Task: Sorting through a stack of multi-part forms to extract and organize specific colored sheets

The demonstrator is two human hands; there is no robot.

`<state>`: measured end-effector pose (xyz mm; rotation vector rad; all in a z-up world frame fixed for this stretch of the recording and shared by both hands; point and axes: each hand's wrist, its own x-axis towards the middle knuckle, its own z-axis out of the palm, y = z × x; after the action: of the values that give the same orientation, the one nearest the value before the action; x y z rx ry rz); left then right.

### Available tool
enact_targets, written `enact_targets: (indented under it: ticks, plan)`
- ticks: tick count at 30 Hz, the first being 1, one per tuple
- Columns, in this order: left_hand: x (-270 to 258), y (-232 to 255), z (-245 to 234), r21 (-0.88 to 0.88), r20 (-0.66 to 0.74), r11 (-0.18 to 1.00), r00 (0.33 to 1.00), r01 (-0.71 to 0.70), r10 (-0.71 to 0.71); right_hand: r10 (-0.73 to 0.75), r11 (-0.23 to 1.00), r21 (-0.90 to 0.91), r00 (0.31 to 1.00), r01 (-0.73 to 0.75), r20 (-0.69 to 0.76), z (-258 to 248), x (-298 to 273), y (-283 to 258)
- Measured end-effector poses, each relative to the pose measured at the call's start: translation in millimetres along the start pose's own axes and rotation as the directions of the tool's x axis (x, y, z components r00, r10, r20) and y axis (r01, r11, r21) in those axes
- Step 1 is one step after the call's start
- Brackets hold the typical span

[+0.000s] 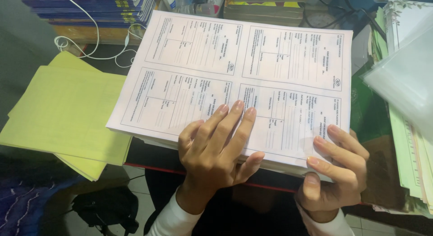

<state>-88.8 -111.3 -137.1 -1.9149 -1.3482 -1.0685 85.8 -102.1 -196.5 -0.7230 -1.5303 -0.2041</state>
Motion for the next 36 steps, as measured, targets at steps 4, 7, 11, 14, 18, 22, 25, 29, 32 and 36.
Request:
enact_targets:
  ticks: [4,7,11,14,18,22,25,29,32,36]
  plan:
    - [0.2,0.0,1.6,-0.010,-0.024,1.000,1.000,-0.001,0.000,0.067,0.995,-0.079,0.995,-0.061,0.078,-8.8,14.7,-16.1]
    - [0.9,0.1,1.5,0.006,-0.025,1.000,1.000,0.003,-0.003,0.034,0.989,-0.143,0.997,-0.023,0.075,-11.1,18.9,-18.8]
    - [-0.7,-0.7,0.0,-0.007,-0.001,1.000,1.000,0.000,0.000,0.055,0.998,-0.017,0.998,-0.055,0.041,-2.1,21.3,-17.9]
    - [-4.6,-2.3,-0.7,-0.008,0.030,1.000,0.999,-0.016,0.016,0.065,0.998,0.007,0.998,-0.064,-0.023,0.0,18.0,-12.3]
    - [-15.8,-6.4,3.2,-0.022,0.042,0.999,0.998,-0.035,0.036,0.104,0.994,-0.017,0.994,-0.104,0.009,-1.8,18.7,-14.2]
    - [-37.4,-6.8,6.5,-0.050,0.055,0.999,0.998,-0.006,0.009,0.092,0.996,-0.007,0.996,-0.092,0.004,-0.7,16.3,-11.5]
    - [-47.2,-9.7,12.5,0.036,0.017,0.999,1.000,-0.022,0.021,0.087,0.996,0.015,0.996,-0.087,-0.035,1.1,14.4,-9.6]
    - [-45.6,-11.7,9.0,0.051,0.009,0.997,0.999,-0.052,0.051,0.107,0.994,0.034,0.993,-0.106,-0.053,1.0,10.8,-9.2]
    - [-44.5,-11.0,10.2,0.049,-0.017,0.998,0.999,-0.049,0.049,0.102,0.993,0.056,0.993,-0.099,-0.052,-1.3,6.4,-4.7]
    - [-43.1,-8.8,8.6,0.010,-0.017,1.000,1.000,-0.022,0.022,0.055,0.997,0.056,0.998,-0.053,-0.029,-2.8,1.5,0.2]
